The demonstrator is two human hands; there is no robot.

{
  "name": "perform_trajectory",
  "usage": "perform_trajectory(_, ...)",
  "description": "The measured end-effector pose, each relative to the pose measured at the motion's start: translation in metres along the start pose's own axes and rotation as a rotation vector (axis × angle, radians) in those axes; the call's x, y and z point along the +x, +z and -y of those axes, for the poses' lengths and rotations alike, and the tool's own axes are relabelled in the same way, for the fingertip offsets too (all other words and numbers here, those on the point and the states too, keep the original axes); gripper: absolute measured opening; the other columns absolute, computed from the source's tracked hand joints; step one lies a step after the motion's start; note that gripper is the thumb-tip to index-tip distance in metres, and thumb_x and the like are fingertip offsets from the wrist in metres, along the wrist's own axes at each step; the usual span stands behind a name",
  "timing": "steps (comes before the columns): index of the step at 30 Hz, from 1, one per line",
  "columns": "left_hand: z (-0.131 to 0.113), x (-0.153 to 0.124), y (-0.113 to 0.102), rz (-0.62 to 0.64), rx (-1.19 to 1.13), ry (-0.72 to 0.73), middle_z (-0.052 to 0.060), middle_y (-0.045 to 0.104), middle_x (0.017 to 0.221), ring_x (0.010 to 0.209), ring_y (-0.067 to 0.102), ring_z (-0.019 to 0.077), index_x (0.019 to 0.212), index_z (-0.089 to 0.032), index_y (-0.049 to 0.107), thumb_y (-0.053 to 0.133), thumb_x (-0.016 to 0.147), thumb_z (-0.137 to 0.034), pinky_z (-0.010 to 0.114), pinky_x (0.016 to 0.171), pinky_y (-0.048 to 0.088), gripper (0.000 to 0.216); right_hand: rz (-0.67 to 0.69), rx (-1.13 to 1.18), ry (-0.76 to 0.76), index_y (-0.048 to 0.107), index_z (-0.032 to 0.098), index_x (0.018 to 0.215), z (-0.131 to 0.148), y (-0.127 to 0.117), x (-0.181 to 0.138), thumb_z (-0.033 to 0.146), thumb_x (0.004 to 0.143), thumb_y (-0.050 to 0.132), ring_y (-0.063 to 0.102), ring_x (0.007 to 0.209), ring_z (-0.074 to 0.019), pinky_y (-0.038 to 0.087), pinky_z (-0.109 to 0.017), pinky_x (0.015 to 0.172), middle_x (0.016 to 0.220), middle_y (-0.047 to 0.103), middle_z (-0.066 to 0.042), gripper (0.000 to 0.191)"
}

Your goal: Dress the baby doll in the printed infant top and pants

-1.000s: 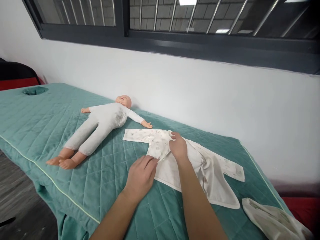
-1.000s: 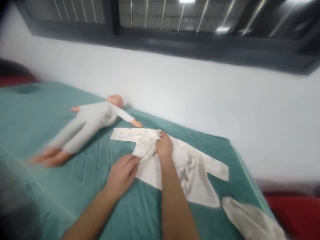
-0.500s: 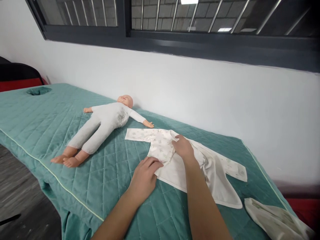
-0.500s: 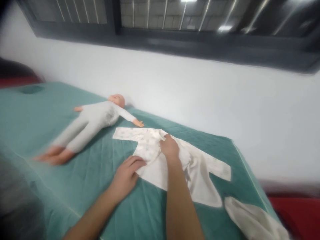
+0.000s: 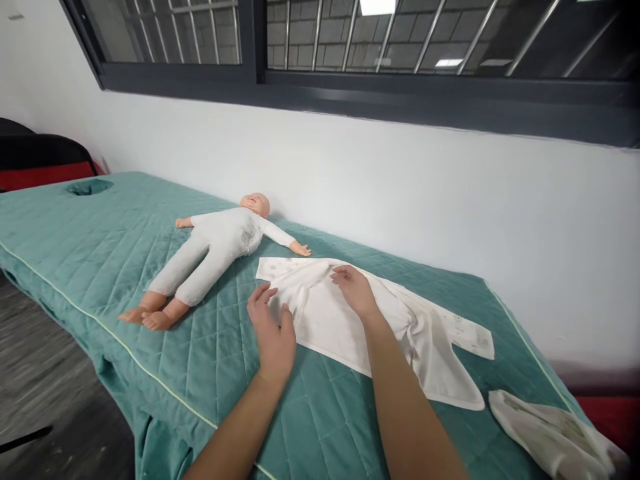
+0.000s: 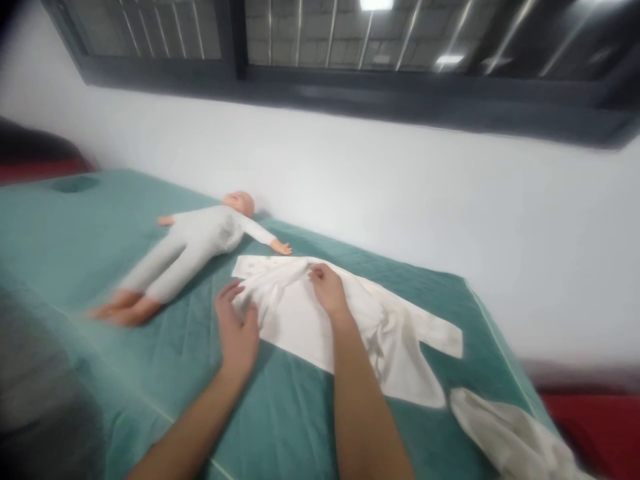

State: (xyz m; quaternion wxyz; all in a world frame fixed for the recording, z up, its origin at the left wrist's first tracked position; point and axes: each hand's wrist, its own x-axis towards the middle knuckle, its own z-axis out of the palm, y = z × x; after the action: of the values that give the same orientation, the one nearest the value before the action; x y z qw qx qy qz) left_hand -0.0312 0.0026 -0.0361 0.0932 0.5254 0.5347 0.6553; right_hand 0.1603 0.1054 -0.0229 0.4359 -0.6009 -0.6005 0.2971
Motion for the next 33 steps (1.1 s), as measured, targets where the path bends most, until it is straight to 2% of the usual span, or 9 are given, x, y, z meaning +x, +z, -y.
perform_trajectory(4,-0.001,-0.001,0.004,0.145,0.018,0.057,0.011,0.053,0.127,0.124,0.049,0.0237,0.113,-0.021,0.051,0.047,0.087,-0.010,0.049,0.108,0.040,0.028,0.122,-0.067,-0.127,0.070,0.021,0.079,0.010,0.004,-0.005,0.012,0.078,0.046,0.065,0.103,-0.0198,0.042,-0.039,0.104,0.101,0.073,-0.003,0.025)
perform_trajectory(6,0.001,-0.001,0.006,0.227,0.015,0.037,0.011,0.056,0.124,0.121,0.052,0.0234,0.112,-0.020,0.052,0.045,0.087,-0.008,0.047,0.104,0.043,0.029,0.197,-0.076,-0.194,0.072,0.021,0.082,0.014,0.005,-0.007,0.007,0.076,0.044,0.062,0.112,-0.0187,0.039,-0.036,0.109,0.112,0.072,-0.002,0.032)
perform_trajectory(8,0.002,-0.001,0.007,0.267,0.002,0.001,0.010,0.059,0.120,0.118,0.054,0.0228,0.112,-0.020,0.053,0.044,0.086,-0.007,0.045,0.101,0.046,0.030,0.240,-0.090,-0.249,0.073,0.022,0.102,0.016,0.006,-0.007,0.005,0.075,0.045,0.053,0.129,-0.0181,0.031,-0.036,0.116,0.133,0.063,-0.002,0.043)
perform_trajectory(10,0.003,-0.002,0.007,0.275,-0.005,-0.029,0.009,0.060,0.117,0.114,0.056,0.0221,0.112,-0.020,0.054,0.043,0.086,-0.007,0.042,0.097,0.048,0.032,0.251,-0.140,-0.280,0.063,0.022,0.127,0.014,0.007,-0.007,0.006,0.077,0.047,0.036,0.144,-0.0187,0.022,-0.038,0.121,0.153,0.045,-0.005,0.055)
perform_trajectory(12,0.002,-0.003,0.006,0.286,-0.002,-0.042,0.008,0.062,0.111,0.105,0.059,0.0206,0.109,-0.020,0.056,0.043,0.085,-0.007,0.039,0.091,0.050,0.030,0.262,-0.208,-0.295,0.050,0.019,0.142,0.011,0.008,-0.008,0.011,0.082,0.051,0.024,0.149,-0.0202,0.017,-0.041,0.123,0.160,0.030,-0.008,0.061)
perform_trajectory(15,-0.001,-0.003,0.004,0.324,0.015,-0.055,0.005,0.064,0.099,0.091,0.060,0.0186,0.102,-0.020,0.059,0.043,0.085,-0.007,0.035,0.082,0.050,0.027,0.271,-0.268,-0.309,0.039,0.018,0.150,0.010,0.009,-0.009,0.021,0.087,0.055,0.019,0.151,-0.0217,0.019,-0.042,0.122,0.163,0.023,-0.011,0.065)
perform_trajectory(19,-0.003,-0.003,0.002,0.348,0.027,-0.092,0.003,0.065,0.092,0.087,0.061,0.0172,0.098,-0.020,0.060,0.043,0.084,-0.007,0.031,0.079,0.049,0.026,0.265,-0.299,-0.384,0.036,0.022,0.151,0.011,0.009,-0.008,0.019,0.086,0.056,0.023,0.150,-0.0204,0.022,-0.041,0.122,0.162,0.026,-0.009,0.068)
perform_trajectory(25,-0.003,-0.003,0.003,0.363,0.011,-0.109,0.002,0.065,0.089,0.082,0.062,0.0154,0.095,-0.020,0.060,0.041,0.082,-0.006,0.028,0.073,0.047,0.027,0.249,-0.405,-0.375,0.063,0.017,0.120,0.009,0.011,-0.007,0.017,0.087,0.053,0.042,0.137,-0.0251,0.030,-0.044,0.116,0.146,0.049,-0.013,0.034)
perform_trajectory(33,-0.002,-0.003,0.003,0.366,0.002,-0.098,0.001,0.064,0.086,0.079,0.061,0.0150,0.093,-0.020,0.061,0.042,0.081,-0.007,0.027,0.072,0.047,0.026,0.327,-0.448,-0.439,0.061,0.024,0.118,0.025,0.021,-0.018,0.020,0.090,0.054,0.045,0.129,-0.0222,0.033,-0.040,0.110,0.133,0.056,-0.006,0.029)
